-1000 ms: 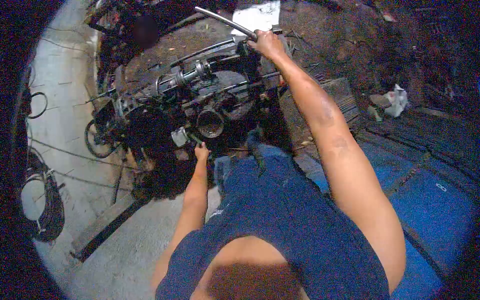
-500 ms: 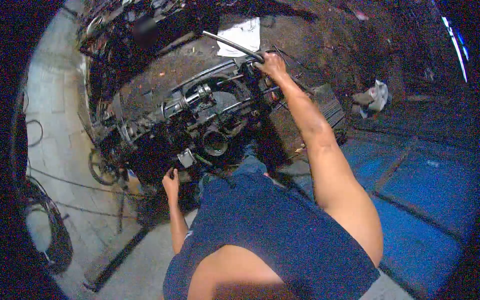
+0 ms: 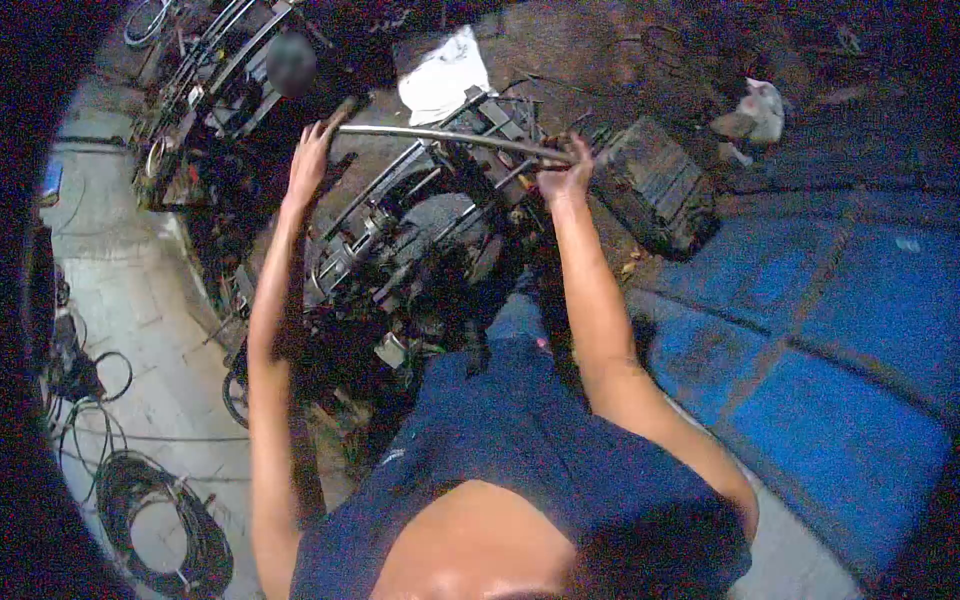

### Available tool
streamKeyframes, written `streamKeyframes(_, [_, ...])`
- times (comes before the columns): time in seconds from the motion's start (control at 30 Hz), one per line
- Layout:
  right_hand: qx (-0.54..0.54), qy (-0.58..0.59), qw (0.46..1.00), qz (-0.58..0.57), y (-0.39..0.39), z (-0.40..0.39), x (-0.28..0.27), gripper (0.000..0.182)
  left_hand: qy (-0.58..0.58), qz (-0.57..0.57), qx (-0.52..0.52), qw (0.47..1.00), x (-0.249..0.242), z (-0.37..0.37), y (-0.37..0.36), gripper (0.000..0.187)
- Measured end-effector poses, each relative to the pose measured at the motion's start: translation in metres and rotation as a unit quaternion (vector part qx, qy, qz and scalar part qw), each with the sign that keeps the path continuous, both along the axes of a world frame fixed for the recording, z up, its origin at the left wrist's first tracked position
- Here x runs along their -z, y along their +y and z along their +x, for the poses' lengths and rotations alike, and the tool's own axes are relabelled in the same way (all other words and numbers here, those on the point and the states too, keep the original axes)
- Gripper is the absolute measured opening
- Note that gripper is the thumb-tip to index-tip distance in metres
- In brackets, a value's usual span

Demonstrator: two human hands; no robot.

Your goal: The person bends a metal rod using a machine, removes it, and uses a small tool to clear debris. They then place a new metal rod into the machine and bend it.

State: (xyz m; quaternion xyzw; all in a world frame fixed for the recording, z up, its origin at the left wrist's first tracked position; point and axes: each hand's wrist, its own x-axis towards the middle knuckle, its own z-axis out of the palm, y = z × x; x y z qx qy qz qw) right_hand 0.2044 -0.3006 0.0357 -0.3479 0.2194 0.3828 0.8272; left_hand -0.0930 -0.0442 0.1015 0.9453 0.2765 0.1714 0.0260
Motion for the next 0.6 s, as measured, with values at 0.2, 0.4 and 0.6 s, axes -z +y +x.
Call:
streamKeyframes(0.2, [0.029,0.022,0.989,0.141,0.018,0.046,0.037,0.042,0.226,0.016,0.038,0.973,0.071,0.047,0.089,0.017])
streamKeyframes(0.4, [0.077,0.128,0.989,0.003,0.036,0.052,0.011,0.035,0.299,0.021,-0.026,0.954,0.068,0.051,0.074,0.012])
streamKeyframes(0.6, [-0.284,-0.005,0.920,0.271,0.199,0.162,0.110,0.023,0.266,-0.151,-0.234,0.923,0.045,0.011,-0.124,0.035])
